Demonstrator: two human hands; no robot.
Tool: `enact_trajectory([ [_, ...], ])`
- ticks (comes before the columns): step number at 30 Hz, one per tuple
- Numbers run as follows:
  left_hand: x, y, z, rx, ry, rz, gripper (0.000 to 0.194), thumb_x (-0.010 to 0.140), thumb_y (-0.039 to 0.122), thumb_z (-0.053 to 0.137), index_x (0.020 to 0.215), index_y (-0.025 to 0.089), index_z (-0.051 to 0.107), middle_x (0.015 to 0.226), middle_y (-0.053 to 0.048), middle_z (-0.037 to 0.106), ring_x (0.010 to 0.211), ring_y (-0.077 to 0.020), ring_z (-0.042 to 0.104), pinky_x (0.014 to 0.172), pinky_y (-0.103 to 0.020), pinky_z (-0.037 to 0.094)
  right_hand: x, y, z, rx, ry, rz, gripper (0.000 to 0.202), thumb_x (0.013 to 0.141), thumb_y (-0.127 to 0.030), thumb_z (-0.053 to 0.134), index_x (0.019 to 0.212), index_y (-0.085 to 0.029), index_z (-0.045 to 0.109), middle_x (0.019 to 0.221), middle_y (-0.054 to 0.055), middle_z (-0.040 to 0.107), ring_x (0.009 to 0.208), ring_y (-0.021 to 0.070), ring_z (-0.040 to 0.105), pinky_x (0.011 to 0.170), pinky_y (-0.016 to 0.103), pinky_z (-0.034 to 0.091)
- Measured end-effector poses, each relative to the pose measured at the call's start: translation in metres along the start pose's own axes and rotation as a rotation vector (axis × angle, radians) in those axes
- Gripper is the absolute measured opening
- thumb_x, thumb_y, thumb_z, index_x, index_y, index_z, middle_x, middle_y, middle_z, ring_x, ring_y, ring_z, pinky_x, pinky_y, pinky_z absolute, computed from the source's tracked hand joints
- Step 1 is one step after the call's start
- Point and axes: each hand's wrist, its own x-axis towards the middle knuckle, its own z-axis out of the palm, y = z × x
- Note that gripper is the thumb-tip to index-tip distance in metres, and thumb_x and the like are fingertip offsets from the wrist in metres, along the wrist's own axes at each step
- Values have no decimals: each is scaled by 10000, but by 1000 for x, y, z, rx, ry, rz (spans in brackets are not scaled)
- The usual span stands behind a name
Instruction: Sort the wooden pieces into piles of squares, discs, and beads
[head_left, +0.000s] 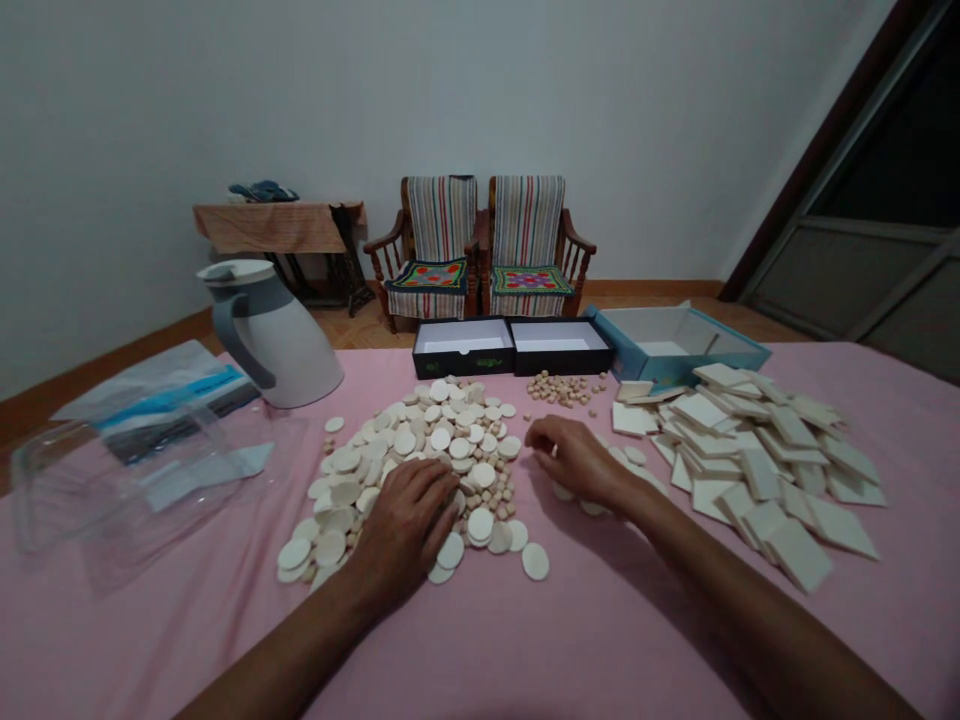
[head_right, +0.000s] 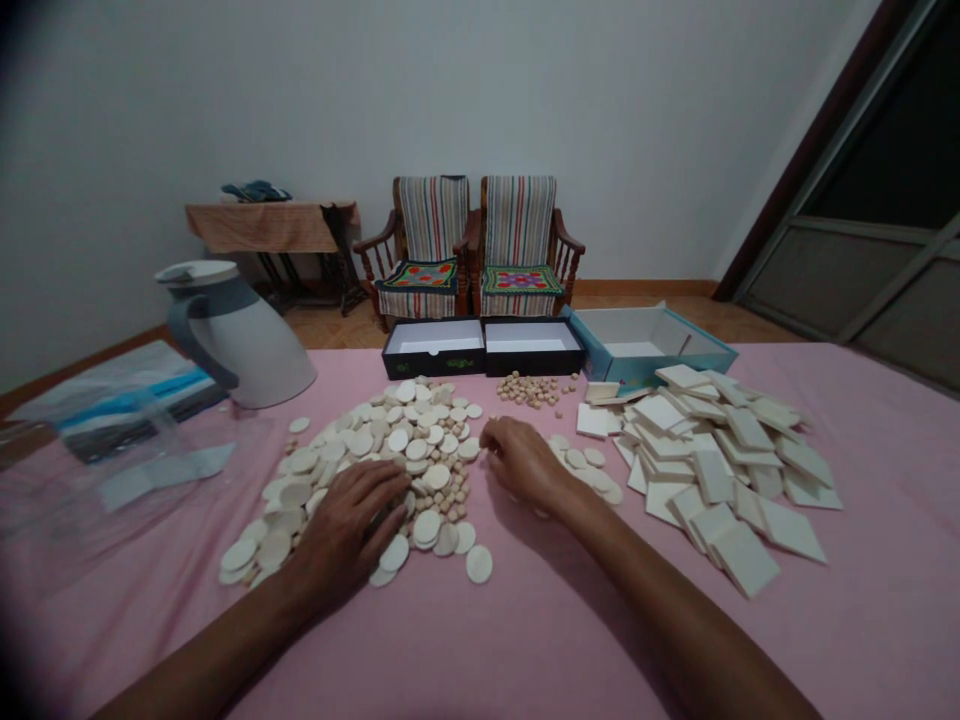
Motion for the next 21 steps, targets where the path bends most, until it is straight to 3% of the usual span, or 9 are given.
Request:
enact_trajectory([
  [4, 0, 0, 0, -5, -6, -10, 254, 927, 193, 526, 1169, 173, 598, 1193, -104, 634, 1154, -258, 527, 1014, -482, 417, -12, -23, 24, 75, -186, -39, 223, 734, -20, 492, 859, -179, 585, 851, 28, 613, 765, 142, 523, 680, 247, 360],
  [11, -1, 1, -1, -5, -14, -8, 259, 928, 196, 528, 1176, 163, 596, 1190, -108, 634, 1150, -256, 527, 1011, -479, 424, -17, -26, 35, 28, -188, -30, 207, 757, -33, 481, 883, -178, 559, 892, 39, 584, 809, 149, 502, 698, 251, 338],
  [16, -2, 0, -1, 0, -22, -12, 272, 929, 198, 529, 1192, 164, 590, 1200, -106, 632, 1157, -256, 525, 1013, -482, 426, 1, -1, 10, -94, -53, 64, 212, 720, -8, 499, 835, -174, 561, 835, 40, 568, 757, 156, 506, 666, 252, 347],
  [21, -3, -1, 1, 8, -20, -4, 271, 933, 199, 519, 1193, 167, 588, 1202, -107, 634, 1152, -261, 534, 1008, -494, 427, 15, 32, -12, -158, 289, 159, 357, 754, 2, 466, 1060, -144, 582, 1064, 124, 578, 897, 193, 566, 780, 292, 428],
])
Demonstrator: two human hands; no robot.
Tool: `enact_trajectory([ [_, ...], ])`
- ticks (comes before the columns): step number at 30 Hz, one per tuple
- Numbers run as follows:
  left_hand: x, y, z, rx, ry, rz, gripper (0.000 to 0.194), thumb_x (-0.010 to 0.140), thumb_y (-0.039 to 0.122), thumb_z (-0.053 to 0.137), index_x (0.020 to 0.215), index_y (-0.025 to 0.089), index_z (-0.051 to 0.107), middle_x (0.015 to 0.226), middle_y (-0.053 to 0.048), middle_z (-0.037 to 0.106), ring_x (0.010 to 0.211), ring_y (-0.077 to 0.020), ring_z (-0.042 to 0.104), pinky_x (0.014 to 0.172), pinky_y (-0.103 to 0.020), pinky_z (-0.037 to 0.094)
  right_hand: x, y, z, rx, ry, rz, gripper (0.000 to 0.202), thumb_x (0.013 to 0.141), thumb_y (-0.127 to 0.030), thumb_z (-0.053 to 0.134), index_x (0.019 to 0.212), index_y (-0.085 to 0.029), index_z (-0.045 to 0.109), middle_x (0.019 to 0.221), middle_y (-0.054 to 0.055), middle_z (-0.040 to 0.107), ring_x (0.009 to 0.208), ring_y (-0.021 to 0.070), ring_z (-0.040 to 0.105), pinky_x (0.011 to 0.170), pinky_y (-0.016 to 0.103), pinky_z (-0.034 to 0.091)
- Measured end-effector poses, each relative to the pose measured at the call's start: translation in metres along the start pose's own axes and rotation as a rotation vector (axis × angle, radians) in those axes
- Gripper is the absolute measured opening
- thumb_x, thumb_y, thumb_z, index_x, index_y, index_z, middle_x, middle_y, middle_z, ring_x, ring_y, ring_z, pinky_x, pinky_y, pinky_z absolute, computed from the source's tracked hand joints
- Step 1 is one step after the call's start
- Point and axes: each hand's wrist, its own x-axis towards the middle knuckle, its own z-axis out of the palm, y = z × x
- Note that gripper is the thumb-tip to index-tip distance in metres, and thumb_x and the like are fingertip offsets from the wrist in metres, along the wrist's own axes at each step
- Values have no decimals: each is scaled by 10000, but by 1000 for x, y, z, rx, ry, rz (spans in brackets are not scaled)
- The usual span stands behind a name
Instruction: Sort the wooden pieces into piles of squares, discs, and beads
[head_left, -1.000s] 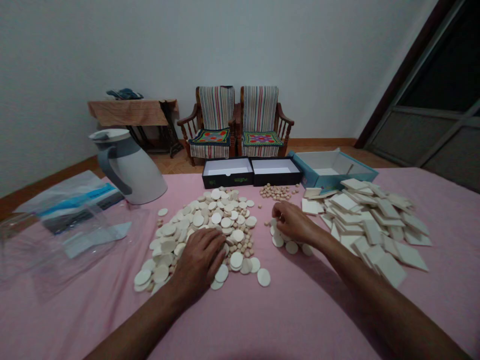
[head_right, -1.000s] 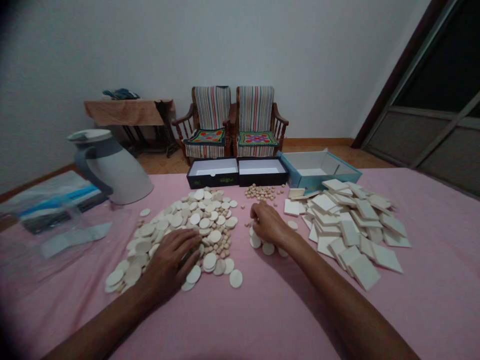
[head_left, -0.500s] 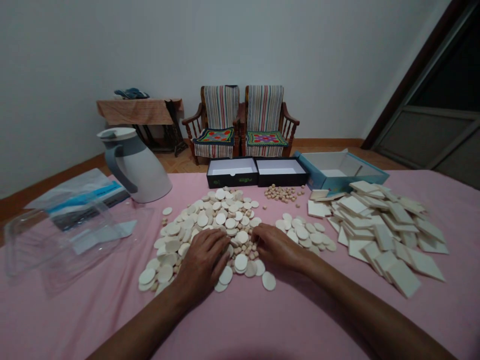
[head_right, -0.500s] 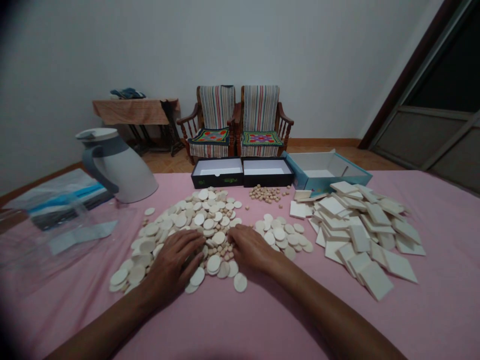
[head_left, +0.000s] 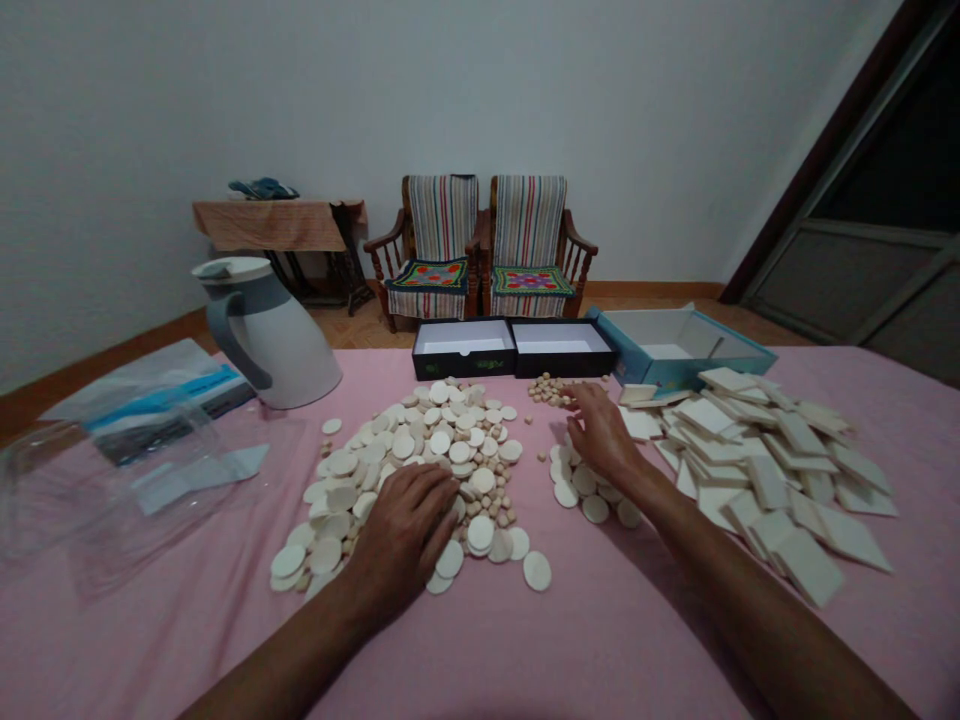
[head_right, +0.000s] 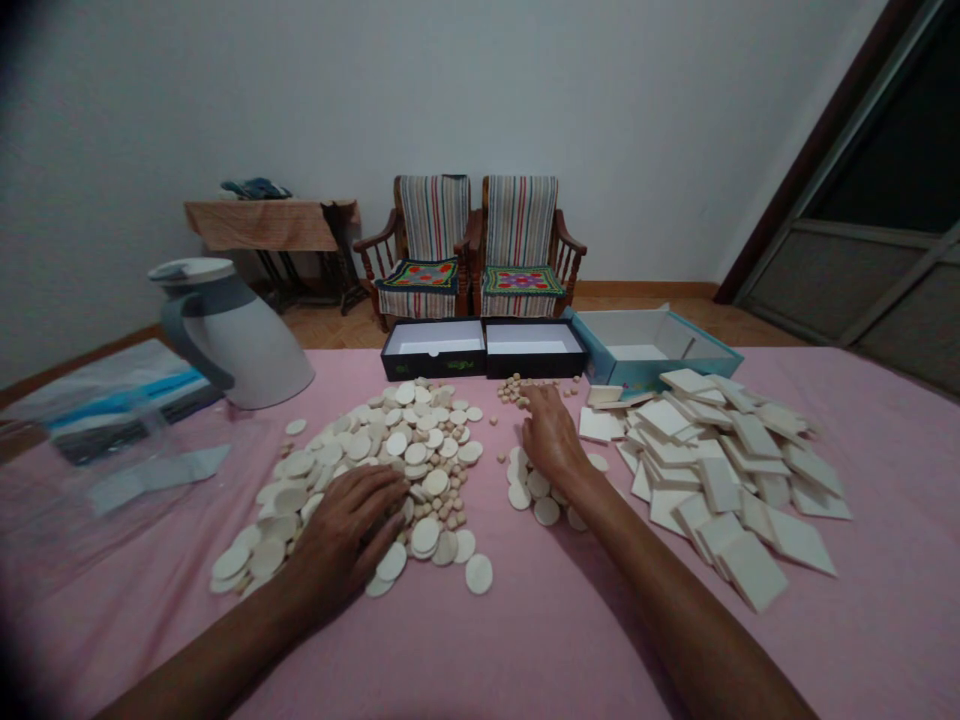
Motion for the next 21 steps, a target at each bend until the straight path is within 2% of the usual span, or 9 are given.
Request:
enact_trajectory([
  [2, 0, 0, 0, 4, 2, 3, 268, 934, 201, 517, 1191, 167, 587, 1201, -107, 635, 1153, -260, 536, 1010, -496, 425, -1, 4, 1, -5, 9, -10, 370, 778, -13, 465, 1105, -137, 586, 1110, 129, 587, 924, 190, 578, 823, 296, 431],
  [6, 1, 0, 0, 9, 8, 3, 271, 935, 203, 516, 1194, 168, 586, 1202, -106, 636, 1158, -257, 536, 1010, -491, 427, -13, -8, 9, -137, -281, -31, 184, 837, -127, 535, 956, -167, 670, 947, 88, 672, 926, 211, 585, 807, 302, 397],
  [9, 1, 0, 0, 8, 6, 5, 272, 932, 197, 518, 1193, 169, 589, 1202, -104, 636, 1159, -254, 535, 1011, -484, 427, -20, -21, 16, -244, -392, -38, 171, 870, -170, 533, 923, -179, 695, 929, 92, 684, 939, 227, 572, 786, 314, 352],
  [15, 1, 1, -1, 9, 18, 4, 265, 926, 193, 521, 1177, 161, 601, 1194, -107, 640, 1155, -253, 536, 1003, -476, 437, -23, -29, 20, -266, -385, -43, 196, 860, -111, 495, 937, -158, 669, 955, 108, 663, 957, 231, 536, 799, 336, 284],
  [18, 1, 1, -1, 10, 12, 6, 270, 928, 195, 513, 1181, 165, 604, 1192, -109, 642, 1153, -255, 541, 999, -481, 441, -27, -29, 22, -203, -370, -61, 193, 844, -95, 500, 949, -160, 648, 946, 95, 644, 927, 217, 526, 802, 335, 272],
  [21, 2, 1, -1, 10, 0, 1, 275, 932, 199, 506, 1188, 170, 603, 1197, -111, 641, 1159, -260, 539, 1002, -489, 439, -33, -29, 26, -114, -363, -102, 172, 892, -141, 483, 911, -182, 649, 939, 78, 622, 938, 210, 520, 818, 332, 278],
])
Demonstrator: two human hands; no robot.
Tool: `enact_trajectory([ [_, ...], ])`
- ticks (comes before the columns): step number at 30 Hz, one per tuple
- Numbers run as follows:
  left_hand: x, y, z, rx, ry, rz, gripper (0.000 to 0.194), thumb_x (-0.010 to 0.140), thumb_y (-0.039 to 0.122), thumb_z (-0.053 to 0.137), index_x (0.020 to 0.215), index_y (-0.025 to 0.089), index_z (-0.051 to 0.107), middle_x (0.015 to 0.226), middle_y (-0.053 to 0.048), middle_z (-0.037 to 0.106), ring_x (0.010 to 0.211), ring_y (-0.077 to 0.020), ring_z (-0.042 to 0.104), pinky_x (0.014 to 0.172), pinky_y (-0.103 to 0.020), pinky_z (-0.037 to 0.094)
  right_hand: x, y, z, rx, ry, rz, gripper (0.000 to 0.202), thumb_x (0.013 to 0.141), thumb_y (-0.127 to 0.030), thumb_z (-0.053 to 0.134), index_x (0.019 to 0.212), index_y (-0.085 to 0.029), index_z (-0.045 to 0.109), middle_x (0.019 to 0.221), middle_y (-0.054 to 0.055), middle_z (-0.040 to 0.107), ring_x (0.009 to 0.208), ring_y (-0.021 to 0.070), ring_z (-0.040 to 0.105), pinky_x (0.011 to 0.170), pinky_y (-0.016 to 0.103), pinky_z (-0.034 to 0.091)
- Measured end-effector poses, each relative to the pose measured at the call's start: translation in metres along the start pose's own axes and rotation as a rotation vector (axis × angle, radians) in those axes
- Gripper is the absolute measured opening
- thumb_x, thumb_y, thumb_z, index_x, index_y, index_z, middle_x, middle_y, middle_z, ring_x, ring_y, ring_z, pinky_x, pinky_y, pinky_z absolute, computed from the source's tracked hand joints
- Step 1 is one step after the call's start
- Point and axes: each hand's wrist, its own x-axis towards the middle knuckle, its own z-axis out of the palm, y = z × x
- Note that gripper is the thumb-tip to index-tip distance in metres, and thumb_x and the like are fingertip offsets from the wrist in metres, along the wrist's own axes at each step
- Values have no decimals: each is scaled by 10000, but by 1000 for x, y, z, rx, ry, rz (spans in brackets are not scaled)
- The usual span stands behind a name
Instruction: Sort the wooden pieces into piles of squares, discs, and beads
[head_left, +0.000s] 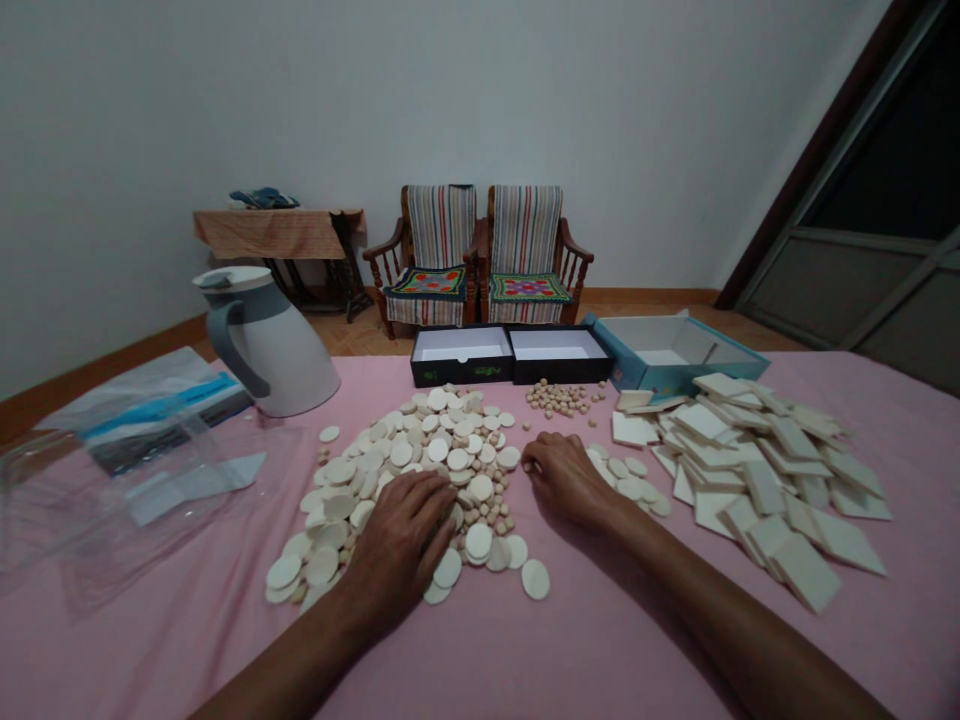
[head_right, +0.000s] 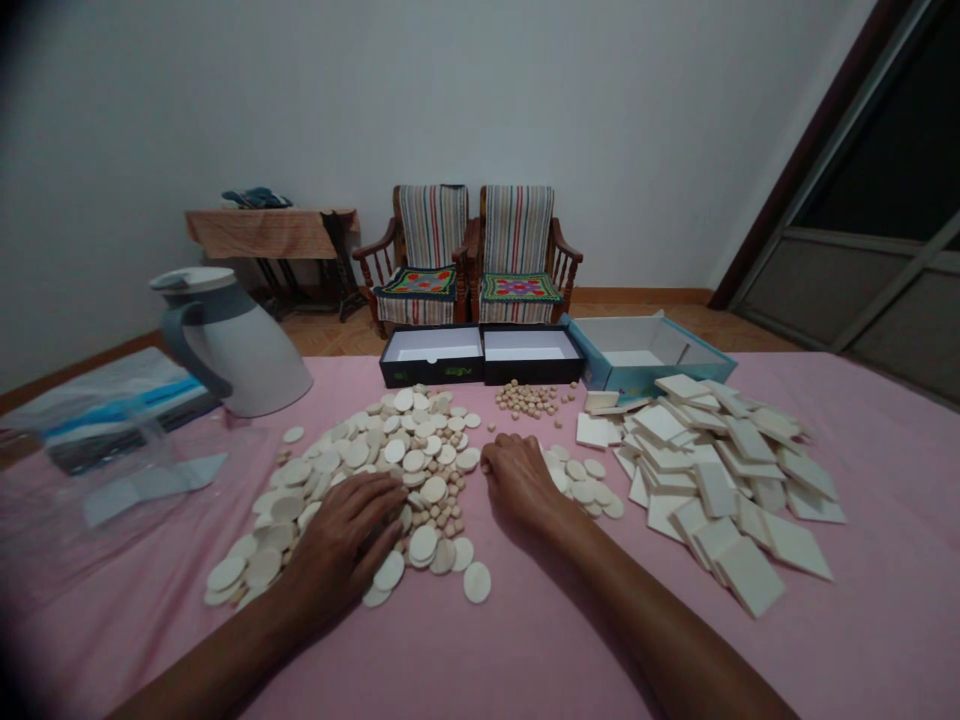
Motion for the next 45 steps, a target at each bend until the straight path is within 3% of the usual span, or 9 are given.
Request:
enact_trajectory([
  [4, 0, -1, 0, 0, -4, -6, 281, 926, 198, 513, 1192, 172, 603, 1200, -114, 641, 1160, -263, 542, 1003, -492, 441, 4, 4, -1, 27, -10, -11, 166, 921, -183, 474, 897, -182, 638, 910, 70, 606, 889, 191, 533, 778, 305, 319],
  [10, -3, -2, 1, -6, 10, -3, 281, 919, 194, 521, 1187, 175, 604, 1195, -111, 644, 1160, -258, 547, 1003, -487, 447, 45, 15, -16, -41, 68, 95, 186, 879, -123, 501, 1022, -157, 616, 1037, 102, 624, 926, 186, 567, 755, 266, 378],
  [18, -1, 0, 0, 1, 9, 10, 279, 929, 189, 510, 1195, 174, 592, 1193, -111, 642, 1158, -257, 547, 1003, -490, 445, 65, 12, 1, -127, 8, 109, 194, 913, -148, 474, 958, -155, 662, 1004, 133, 644, 906, 217, 592, 709, 282, 380],
  [25, -1, 0, -1, -16, 10, -4, 288, 922, 183, 511, 1198, 175, 592, 1193, -118, 642, 1146, -261, 555, 1000, -495, 447, 66, 39, -39, -179, 166, 256, 282, 877, -52, 450, 1086, -125, 624, 1098, 185, 589, 987, 255, 570, 760, 312, 388],
  [28, -1, 0, 0, -15, 14, -1, 287, 924, 190, 511, 1198, 174, 594, 1192, -117, 644, 1146, -260, 556, 1006, -496, 441, 54, 28, -48, -97, 236, 165, 262, 883, -85, 468, 1084, -143, 626, 1099, 157, 598, 961, 241, 567, 767, 314, 396],
  [31, -2, -1, 1, -6, 1, -4, 286, 928, 197, 511, 1200, 169, 593, 1207, -115, 638, 1155, -260, 549, 1013, -496, 432, 30, 5, -40, 70, 83, -48, 191, 840, -72, 522, 939, -164, 657, 921, 77, 646, 829, 181, 572, 741, 278, 394],
  [34, -2, -1, 1, -1, -5, -4, 279, 931, 205, 514, 1196, 167, 593, 1208, -109, 639, 1160, -257, 544, 1016, -492, 428, 7, -17, -21, 161, -63, -142, 185, 816, -56, 517, 878, -174, 645, 852, 43, 636, 772, 153, 556, 695, 251, 374],
  [40, -1, -1, 1, 4, 0, -2, 278, 924, 204, 519, 1187, 171, 602, 1204, -109, 639, 1155, -257, 543, 1014, -491, 434, -11, -35, 12, 140, 4, -78, 160, 846, -87, 472, 940, -183, 558, 956, 67, 593, 872, 175, 528, 725, 270, 356],
  [45, -1, -1, 1, 12, 3, 1, 281, 928, 204, 509, 1191, 174, 601, 1200, -113, 641, 1153, -265, 548, 999, -502, 443, -10, -35, 14, 177, 28, -66, 140, 841, -81, 462, 899, -191, 526, 909, 47, 568, 828, 163, 504, 707, 264, 345],
])
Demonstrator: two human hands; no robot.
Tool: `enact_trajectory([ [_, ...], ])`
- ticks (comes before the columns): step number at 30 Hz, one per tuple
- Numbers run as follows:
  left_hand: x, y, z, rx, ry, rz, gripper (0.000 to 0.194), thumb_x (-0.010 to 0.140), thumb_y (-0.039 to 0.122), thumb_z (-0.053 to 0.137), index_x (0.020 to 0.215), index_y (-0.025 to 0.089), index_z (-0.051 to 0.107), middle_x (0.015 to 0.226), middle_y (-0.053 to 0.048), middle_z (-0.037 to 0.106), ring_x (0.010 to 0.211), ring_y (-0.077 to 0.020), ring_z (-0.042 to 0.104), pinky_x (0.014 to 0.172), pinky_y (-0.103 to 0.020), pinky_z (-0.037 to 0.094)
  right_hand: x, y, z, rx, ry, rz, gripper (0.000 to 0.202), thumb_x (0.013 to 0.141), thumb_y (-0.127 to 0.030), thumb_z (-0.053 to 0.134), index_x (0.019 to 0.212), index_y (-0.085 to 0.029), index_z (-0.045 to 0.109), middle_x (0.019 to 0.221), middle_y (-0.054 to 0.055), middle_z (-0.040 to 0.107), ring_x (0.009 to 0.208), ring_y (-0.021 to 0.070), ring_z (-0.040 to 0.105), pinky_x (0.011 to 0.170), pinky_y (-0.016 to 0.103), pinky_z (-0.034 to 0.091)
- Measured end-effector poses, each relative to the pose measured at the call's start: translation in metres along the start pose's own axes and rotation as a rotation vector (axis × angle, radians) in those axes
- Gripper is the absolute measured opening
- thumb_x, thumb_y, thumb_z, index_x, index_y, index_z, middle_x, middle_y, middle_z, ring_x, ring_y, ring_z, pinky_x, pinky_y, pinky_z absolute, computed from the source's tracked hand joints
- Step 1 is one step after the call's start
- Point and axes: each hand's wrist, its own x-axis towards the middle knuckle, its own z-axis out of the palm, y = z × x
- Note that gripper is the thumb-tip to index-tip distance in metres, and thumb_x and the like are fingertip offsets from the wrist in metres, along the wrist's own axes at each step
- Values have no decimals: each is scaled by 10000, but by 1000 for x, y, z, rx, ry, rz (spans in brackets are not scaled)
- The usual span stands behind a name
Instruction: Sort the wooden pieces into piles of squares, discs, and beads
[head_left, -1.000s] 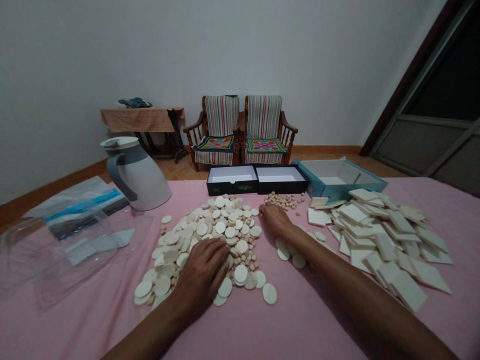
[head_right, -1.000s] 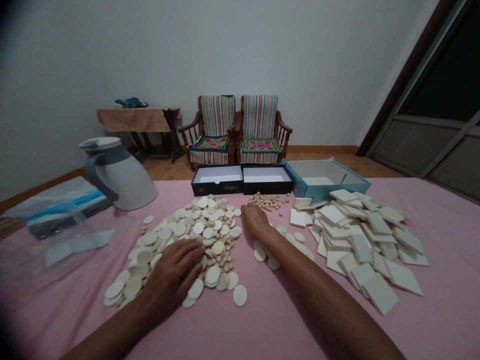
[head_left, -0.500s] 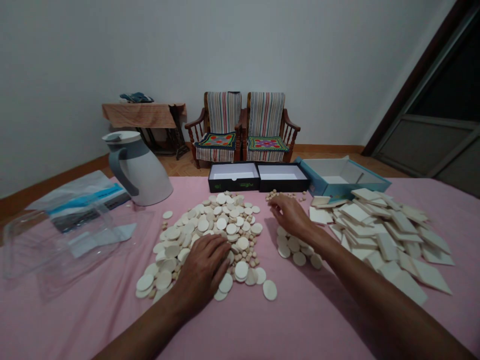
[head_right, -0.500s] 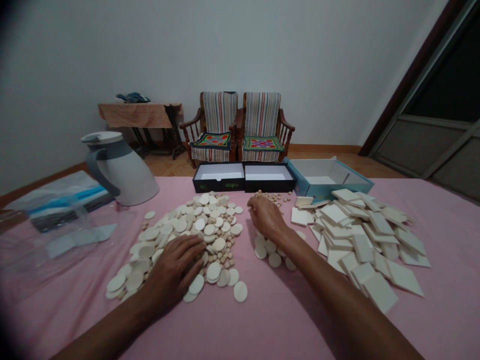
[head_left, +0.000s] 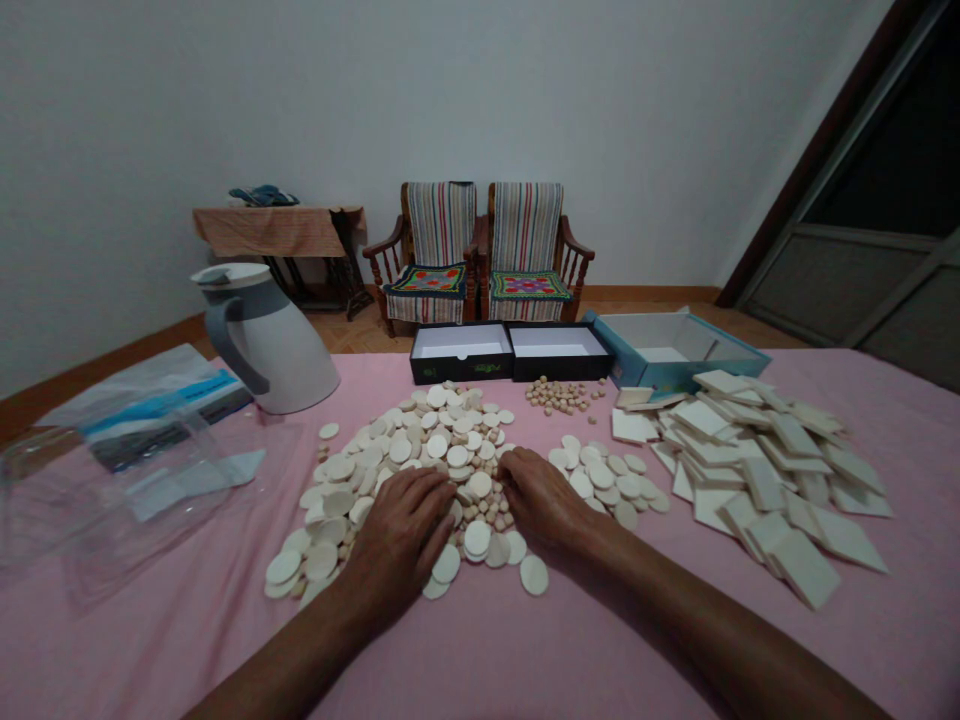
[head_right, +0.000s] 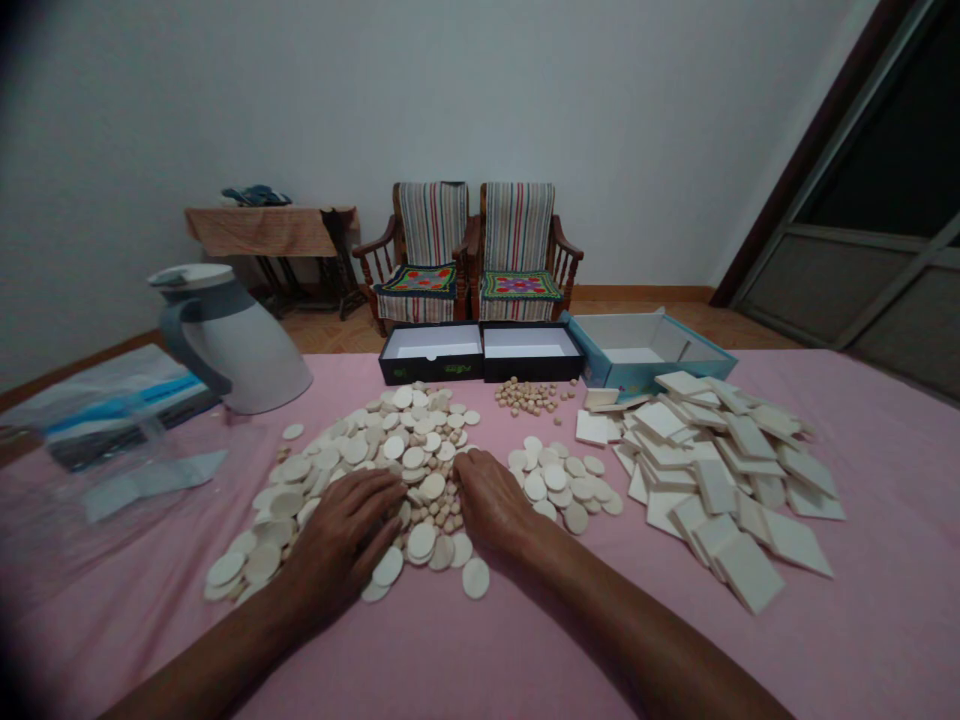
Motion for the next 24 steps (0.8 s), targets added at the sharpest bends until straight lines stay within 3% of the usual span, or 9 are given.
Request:
enact_trajectory([
  [4, 0, 0, 1, 0, 2, -2, 279, 929, 208, 514, 1194, 176, 597, 1206, -109, 640, 1157, -262, 546, 1006, -500, 438, 9, 18, -22, 32, 42, 24, 124, 803, -85, 512, 873, -182, 545, 875, 36, 546, 750, 144, 501, 674, 254, 350],
  [8, -1, -1, 1, -1, 1, 4, 283, 928, 203, 514, 1198, 171, 595, 1200, -109, 642, 1158, -254, 548, 1014, -492, 432, 20, 54, -50, -74, 116, 133, 189, 706, -18, 531, 819, -168, 562, 841, 49, 558, 775, 173, 525, 702, 279, 386],
  [11, -1, -1, 1, 4, -4, 1, 289, 928, 206, 517, 1205, 169, 593, 1206, -110, 639, 1164, -259, 543, 1014, -493, 431, 23, 77, -62, -131, 309, 212, 252, 705, 4, 486, 873, -155, 586, 914, 93, 574, 864, 213, 551, 752, 315, 426],
  [14, -1, -1, 0, -4, -3, 2, 288, 929, 205, 518, 1205, 169, 591, 1207, -109, 639, 1164, -254, 541, 1022, -487, 425, 22, 79, -61, -36, 442, 149, 284, 754, -21, 466, 968, -150, 601, 1030, 120, 584, 869, 203, 574, 768, 323, 458],
  [21, 0, -1, 0, -1, -10, -2, 290, 927, 204, 518, 1206, 171, 593, 1210, -108, 638, 1167, -259, 538, 1017, -492, 426, 8, 23, -20, 199, 45, -118, 235, 774, -22, 487, 877, -177, 631, 841, 30, 634, 771, 145, 552, 713, 263, 418],
  [24, 0, 0, 0, -4, 1, 4, 283, 927, 203, 519, 1195, 162, 599, 1203, -113, 641, 1160, -261, 541, 1009, -492, 431, 2, 11, -1, 223, -7, -163, 232, 794, -20, 482, 895, -183, 612, 891, 32, 608, 825, 147, 526, 738, 264, 399],
])
